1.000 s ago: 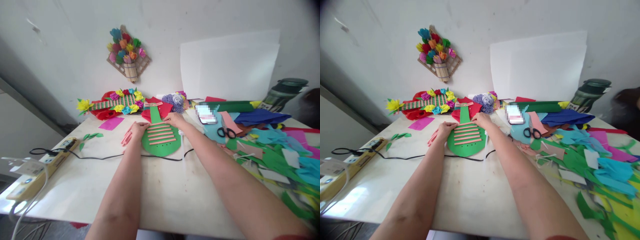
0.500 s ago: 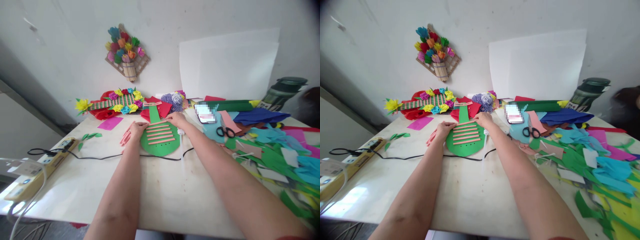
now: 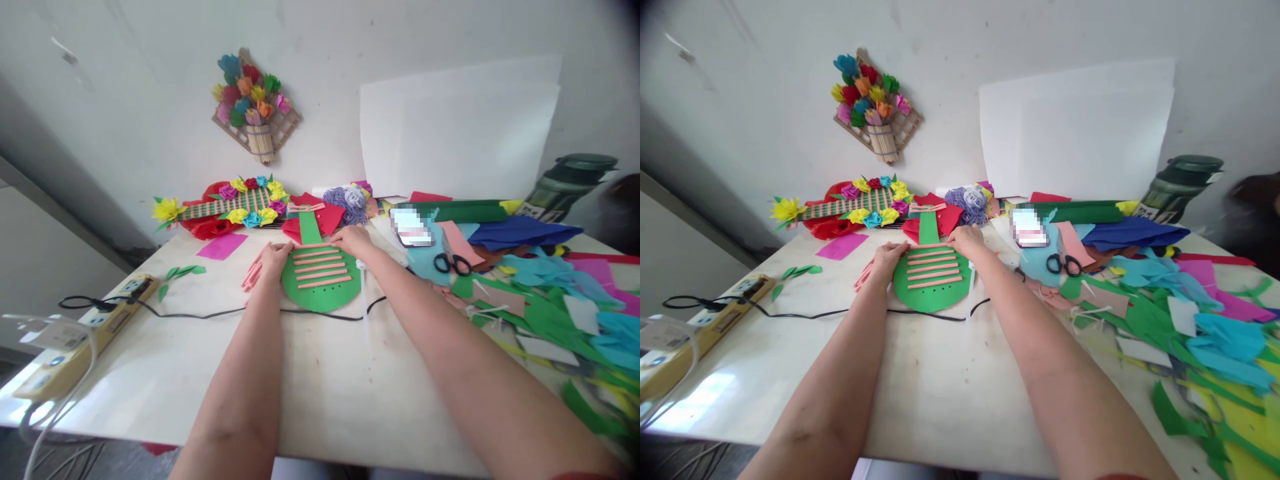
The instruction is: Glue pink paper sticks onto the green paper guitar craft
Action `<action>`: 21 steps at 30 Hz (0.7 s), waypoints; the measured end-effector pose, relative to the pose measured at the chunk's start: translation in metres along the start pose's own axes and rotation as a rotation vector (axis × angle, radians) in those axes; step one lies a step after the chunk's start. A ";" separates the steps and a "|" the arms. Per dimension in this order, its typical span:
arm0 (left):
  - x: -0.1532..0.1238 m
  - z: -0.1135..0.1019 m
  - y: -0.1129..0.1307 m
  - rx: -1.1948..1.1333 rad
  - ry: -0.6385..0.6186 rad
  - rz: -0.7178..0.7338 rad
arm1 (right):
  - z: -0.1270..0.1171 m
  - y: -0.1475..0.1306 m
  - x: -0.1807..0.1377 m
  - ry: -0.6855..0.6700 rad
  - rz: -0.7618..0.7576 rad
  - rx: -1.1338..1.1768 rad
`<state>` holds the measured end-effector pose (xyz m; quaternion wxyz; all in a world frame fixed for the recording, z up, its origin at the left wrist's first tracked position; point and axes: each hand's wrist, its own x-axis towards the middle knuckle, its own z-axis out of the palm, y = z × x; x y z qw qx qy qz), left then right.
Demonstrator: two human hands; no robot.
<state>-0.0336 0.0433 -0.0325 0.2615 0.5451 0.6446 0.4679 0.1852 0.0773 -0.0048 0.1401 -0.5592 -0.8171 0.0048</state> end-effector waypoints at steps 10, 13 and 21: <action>0.001 0.001 -0.002 -0.010 -0.003 0.013 | -0.008 -0.007 -0.001 0.002 -0.092 -0.158; 0.002 0.002 -0.002 0.048 0.017 0.041 | -0.009 -0.009 -0.001 -0.009 -0.106 -0.186; -0.003 -0.010 0.032 0.321 0.190 0.062 | -0.026 -0.008 -0.011 0.104 -0.106 -0.174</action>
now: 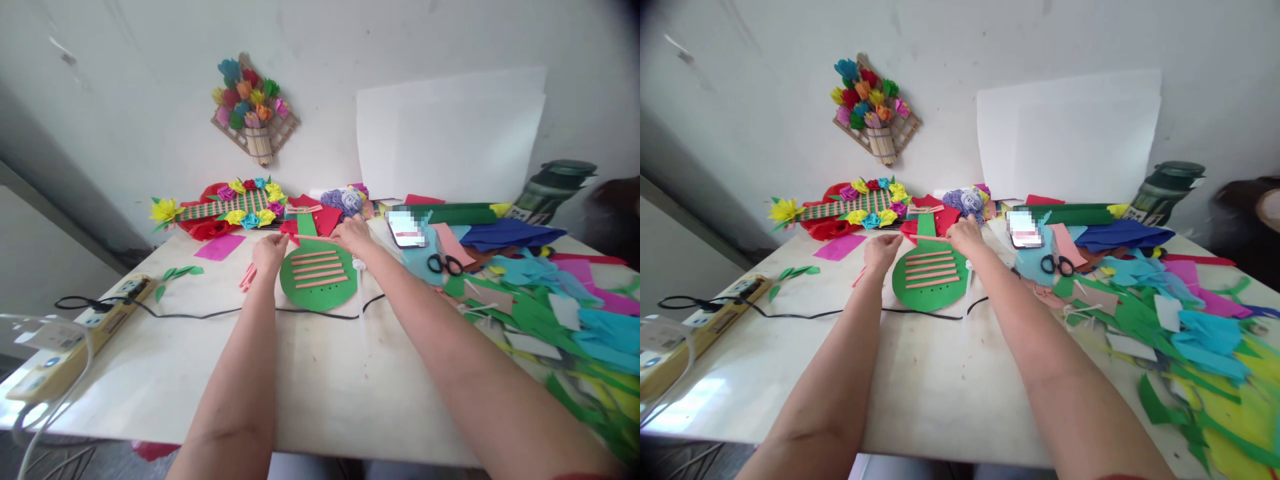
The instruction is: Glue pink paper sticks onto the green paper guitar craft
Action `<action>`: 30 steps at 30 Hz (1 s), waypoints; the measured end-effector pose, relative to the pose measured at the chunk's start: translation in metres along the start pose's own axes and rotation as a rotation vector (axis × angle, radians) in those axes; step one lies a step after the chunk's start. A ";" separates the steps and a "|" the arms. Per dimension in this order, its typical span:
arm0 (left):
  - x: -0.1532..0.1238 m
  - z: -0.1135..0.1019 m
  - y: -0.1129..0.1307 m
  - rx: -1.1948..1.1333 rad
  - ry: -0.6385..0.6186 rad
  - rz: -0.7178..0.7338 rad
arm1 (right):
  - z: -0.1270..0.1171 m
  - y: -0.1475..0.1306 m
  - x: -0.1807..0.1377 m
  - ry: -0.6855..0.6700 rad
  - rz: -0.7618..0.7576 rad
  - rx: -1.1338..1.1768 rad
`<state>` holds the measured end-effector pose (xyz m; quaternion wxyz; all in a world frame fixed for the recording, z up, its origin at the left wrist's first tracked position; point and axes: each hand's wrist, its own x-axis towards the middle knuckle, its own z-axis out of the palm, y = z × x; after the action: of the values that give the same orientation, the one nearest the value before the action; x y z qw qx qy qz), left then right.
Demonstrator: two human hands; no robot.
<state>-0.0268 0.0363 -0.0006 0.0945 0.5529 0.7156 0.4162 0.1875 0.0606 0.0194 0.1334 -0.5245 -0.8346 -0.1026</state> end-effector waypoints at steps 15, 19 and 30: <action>-0.057 0.026 0.089 -0.834 -0.502 -0.015 | -0.022 0.029 -0.065 0.174 0.041 0.548; -0.063 0.036 0.097 -0.971 -0.507 -0.093 | -0.042 0.046 -0.078 0.059 0.122 0.526; -0.070 0.040 0.102 -0.977 -0.552 -0.173 | -0.057 0.115 -0.129 -0.117 0.942 0.013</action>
<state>0.0952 -0.0007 0.0224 0.5568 0.4726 0.4314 0.5296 0.3515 -0.0173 0.0342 0.1218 -0.8500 -0.5125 0.0041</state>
